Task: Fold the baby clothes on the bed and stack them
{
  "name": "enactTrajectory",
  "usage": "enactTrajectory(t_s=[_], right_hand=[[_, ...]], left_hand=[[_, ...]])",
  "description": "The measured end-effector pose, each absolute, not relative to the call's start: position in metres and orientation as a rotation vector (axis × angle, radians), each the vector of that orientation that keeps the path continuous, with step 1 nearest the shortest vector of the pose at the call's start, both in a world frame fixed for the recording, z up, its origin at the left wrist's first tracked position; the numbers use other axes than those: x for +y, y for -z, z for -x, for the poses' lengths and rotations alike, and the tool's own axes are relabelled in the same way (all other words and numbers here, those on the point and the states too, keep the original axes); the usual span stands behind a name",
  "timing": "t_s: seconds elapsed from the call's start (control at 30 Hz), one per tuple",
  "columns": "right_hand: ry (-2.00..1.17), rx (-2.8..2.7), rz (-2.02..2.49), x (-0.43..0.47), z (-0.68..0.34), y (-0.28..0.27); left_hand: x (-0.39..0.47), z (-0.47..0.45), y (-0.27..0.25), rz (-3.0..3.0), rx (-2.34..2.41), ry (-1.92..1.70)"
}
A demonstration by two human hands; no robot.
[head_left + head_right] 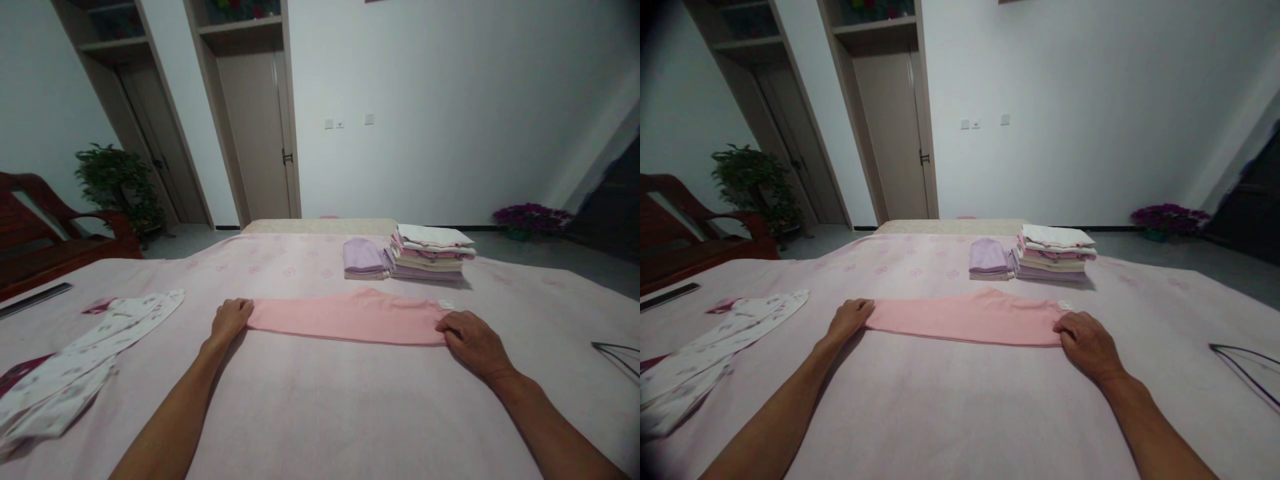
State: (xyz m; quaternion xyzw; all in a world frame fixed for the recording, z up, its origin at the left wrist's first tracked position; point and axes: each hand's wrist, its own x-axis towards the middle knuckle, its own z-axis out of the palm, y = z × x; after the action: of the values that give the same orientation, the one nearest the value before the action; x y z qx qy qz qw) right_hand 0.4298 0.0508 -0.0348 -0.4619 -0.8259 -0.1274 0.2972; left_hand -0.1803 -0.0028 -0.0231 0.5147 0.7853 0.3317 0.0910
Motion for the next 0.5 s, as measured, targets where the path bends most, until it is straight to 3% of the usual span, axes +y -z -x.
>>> enactTrajectory(t_s=[0.5], right_hand=[[0.336, -2.187, 1.259, 0.05, -0.43, 0.036]], left_hand=[[0.004, 0.168, 0.023, -1.594, 2.024, -1.237]])
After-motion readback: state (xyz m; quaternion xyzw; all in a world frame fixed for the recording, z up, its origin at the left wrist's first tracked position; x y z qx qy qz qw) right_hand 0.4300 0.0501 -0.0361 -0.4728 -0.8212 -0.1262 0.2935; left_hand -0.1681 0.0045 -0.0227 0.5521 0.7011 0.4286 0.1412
